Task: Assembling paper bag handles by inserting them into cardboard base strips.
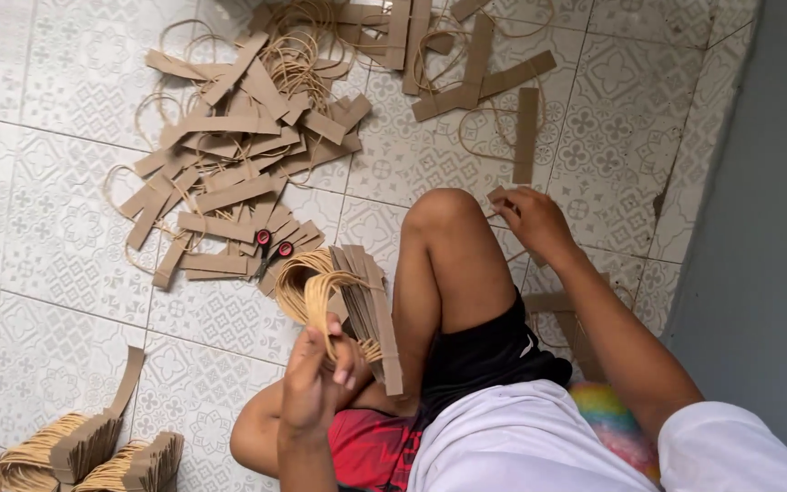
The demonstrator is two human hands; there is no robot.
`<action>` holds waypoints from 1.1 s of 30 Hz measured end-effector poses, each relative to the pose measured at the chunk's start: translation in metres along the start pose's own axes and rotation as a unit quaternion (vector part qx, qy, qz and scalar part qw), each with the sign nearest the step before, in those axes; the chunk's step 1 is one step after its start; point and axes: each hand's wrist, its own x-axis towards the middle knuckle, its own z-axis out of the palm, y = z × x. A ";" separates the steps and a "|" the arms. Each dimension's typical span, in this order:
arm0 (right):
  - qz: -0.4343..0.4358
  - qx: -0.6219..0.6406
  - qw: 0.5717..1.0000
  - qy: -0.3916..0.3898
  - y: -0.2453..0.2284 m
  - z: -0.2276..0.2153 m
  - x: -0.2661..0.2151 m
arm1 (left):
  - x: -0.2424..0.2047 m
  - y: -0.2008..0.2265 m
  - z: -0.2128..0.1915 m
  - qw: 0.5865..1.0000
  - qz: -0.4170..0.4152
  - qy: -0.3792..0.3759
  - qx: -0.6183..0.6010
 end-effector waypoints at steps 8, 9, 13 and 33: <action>-0.100 -0.140 0.984 -0.044 0.085 0.079 -0.011 | 0.046 0.027 0.012 0.999 -0.005 0.044 0.012; -0.099 -0.139 0.984 -0.047 0.099 0.083 -0.005 | 0.049 0.028 0.012 0.999 -0.007 0.047 0.011; -0.068 -0.226 0.971 -0.026 0.122 0.070 0.012 | 0.059 0.029 0.008 0.999 -0.019 0.039 0.003; -0.258 0.246 0.930 0.093 -0.160 -0.020 0.009 | 0.083 0.010 0.073 0.998 -0.024 -0.038 0.052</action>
